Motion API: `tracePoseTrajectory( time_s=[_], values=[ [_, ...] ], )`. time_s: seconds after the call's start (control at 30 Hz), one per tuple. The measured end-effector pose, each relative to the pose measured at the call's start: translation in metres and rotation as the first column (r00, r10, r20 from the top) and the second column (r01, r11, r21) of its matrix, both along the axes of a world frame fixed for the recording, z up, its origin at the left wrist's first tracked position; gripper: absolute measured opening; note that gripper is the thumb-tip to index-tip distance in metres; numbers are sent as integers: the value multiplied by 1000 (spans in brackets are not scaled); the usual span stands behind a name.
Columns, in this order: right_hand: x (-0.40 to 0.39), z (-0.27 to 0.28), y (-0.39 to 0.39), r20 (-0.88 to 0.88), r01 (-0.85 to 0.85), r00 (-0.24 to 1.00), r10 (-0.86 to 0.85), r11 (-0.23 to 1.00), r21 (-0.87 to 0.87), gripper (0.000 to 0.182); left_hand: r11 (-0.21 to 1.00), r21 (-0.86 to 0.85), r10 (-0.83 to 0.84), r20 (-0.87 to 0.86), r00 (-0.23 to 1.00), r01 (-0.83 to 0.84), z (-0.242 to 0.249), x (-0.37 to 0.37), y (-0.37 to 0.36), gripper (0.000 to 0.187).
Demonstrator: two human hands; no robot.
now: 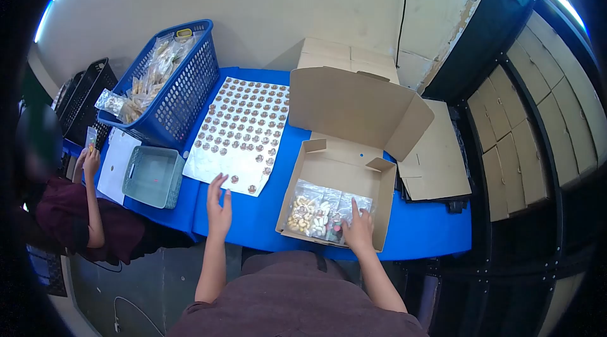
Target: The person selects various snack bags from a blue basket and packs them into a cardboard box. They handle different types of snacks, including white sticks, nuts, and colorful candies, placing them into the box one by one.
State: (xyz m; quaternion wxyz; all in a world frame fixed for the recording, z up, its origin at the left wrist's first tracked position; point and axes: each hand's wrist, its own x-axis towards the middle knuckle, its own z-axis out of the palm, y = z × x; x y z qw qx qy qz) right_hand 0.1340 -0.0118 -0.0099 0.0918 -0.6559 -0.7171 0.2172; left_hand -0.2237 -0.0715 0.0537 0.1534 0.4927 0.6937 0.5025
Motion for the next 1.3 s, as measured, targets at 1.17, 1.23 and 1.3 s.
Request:
tracePoseTrajectory(
  time_s=[1.17, 1.23, 1.3],
  values=[
    [-407, 92, 8, -325, -412, 844, 426, 904, 116, 71, 921, 366, 252, -301, 920, -133, 170, -390, 122, 22],
    [-406, 87, 7, -336, -365, 858, 388, 922, 131, 70, 915, 388, 238, -294, 926, -112, 171, -402, 123, 22],
    [-408, 79, 11, -342, -336, 861, 376, 926, 172, 65, 922, 368, 237, -284, 929, -122, 167, -416, 129, 21]
  ],
)
